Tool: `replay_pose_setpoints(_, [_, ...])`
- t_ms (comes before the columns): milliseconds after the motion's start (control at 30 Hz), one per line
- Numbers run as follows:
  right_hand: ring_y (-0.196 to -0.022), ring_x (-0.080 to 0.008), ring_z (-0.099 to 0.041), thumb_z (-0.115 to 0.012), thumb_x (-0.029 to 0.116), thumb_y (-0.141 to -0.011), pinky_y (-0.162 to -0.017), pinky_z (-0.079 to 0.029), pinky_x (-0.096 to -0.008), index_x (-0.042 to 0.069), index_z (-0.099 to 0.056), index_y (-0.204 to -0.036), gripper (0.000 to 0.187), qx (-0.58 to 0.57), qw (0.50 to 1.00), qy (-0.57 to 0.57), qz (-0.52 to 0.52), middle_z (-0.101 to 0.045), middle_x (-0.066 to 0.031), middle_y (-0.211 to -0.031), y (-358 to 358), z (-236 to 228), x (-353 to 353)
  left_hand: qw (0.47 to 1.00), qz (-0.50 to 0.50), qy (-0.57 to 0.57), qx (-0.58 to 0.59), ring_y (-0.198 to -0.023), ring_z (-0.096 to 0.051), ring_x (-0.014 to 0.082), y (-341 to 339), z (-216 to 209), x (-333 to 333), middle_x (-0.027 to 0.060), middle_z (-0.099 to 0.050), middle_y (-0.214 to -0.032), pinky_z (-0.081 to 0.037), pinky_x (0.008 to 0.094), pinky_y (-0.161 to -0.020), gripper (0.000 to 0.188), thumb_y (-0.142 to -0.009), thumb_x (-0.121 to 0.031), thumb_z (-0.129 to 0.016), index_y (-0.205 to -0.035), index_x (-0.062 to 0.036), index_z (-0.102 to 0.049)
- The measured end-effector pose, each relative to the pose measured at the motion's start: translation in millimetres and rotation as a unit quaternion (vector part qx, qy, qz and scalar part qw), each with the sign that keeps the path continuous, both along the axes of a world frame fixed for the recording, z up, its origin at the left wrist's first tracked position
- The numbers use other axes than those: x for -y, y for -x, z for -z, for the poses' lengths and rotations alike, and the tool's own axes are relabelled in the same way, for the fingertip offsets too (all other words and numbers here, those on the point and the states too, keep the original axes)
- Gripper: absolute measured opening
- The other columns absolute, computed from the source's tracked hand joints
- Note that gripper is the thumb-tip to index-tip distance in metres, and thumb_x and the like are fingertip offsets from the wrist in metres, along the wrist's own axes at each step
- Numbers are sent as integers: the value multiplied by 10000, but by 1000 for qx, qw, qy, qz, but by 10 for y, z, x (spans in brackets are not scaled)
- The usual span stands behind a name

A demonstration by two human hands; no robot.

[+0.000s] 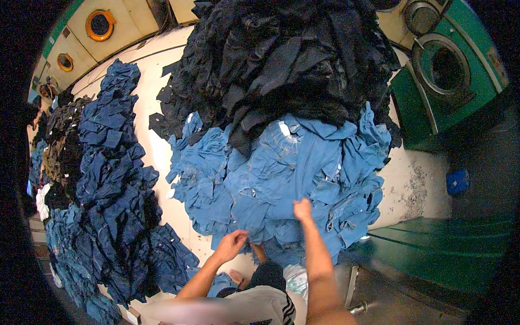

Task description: The person sorts through large piles of denim garments on the floor, picking up individual items and moving them between piles. The person repeatedly lifts, shakes, and places jeans and shirts into different color-coded stacks.

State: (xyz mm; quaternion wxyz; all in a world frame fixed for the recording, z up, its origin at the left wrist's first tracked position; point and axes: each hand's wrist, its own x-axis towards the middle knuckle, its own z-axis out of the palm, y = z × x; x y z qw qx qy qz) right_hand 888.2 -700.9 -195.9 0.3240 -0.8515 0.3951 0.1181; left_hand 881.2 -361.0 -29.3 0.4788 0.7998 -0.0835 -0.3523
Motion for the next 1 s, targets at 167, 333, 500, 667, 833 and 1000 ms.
replay_pose_setpoints(167, [-1124, -464, -533, -628, 71, -812, -987, -416, -489, -53, -377, -1359, 615, 118, 889, 386, 215, -537, -324, -1189, 2, -673, 831, 980, -40, -175, -85, -905, -698, 330, 975, 493, -1541, 214, -709, -962, -537, 411, -824, 310, -902, -205, -567, -1137, -31, -671])
replay_pose_setpoints(333, [-1199, -420, -529, -553, 19, -855, -1023, -435, -453, -1, -531, -1303, 449, 318, 902, 102, -272, -565, -245, -1281, -968, -796, 487, 935, -62, -312, -155, -904, -710, 316, 1910, 726, -2737, 193, -729, -946, -547, 390, -832, 281, -878, -218, -593, -1052, -28, -705])
replay_pose_setpoints(500, [-1444, -428, -247, -677, 192, -841, -1185, -243, -457, 25, -388, -1444, 689, 28, 930, 300, -211, -287, -284, -1541, -1721, -515, 393, 921, -153, -296, -201, -917, -711, 301, 2175, 973, -2892, 198, -729, -953, -545, 371, -830, 308, -873, -215, -597, -1058, 15, -688])
replay_pose_setpoints(667, [-1378, -398, -343, -750, 199, -752, -1149, -289, -477, 26, -497, -1295, 623, 20, 892, 370, -258, -428, -250, -1401, -1863, -374, 495, 951, -213, -163, -152, -913, -700, 310, 2019, 1102, -2468, 207, -716, -980, -534, 368, -837, 344, -897, -208, -564, -1132, 28, -649])
replay_pose_setpoints(833, [-1065, -394, -529, -682, 100, -768, -969, -433, -469, 21, -573, -1080, 339, 134, 897, 308, -289, -559, -204, -1050, -1499, -623, 270, 965, -130, -196, -120, -919, -694, 265, 1703, 851, -2004, 201, -711, -1008, -530, 352, -844, 341, -915, -193, -548, -1179, 6, -629])
replay_pose_setpoints(1000, [-1271, -561, -390, -612, -30, -677, -1140, -282, -572, -20, -582, -1022, 347, 220, 864, 238, -385, -458, -374, -1307, -99, -999, -547, 975, -170, -41, -139, -1016, -665, 221, 1377, 608, -1678, 151, -687, -1115, -523, 358, -870, 362, -929, -211, -577, -1238, -22, -598])
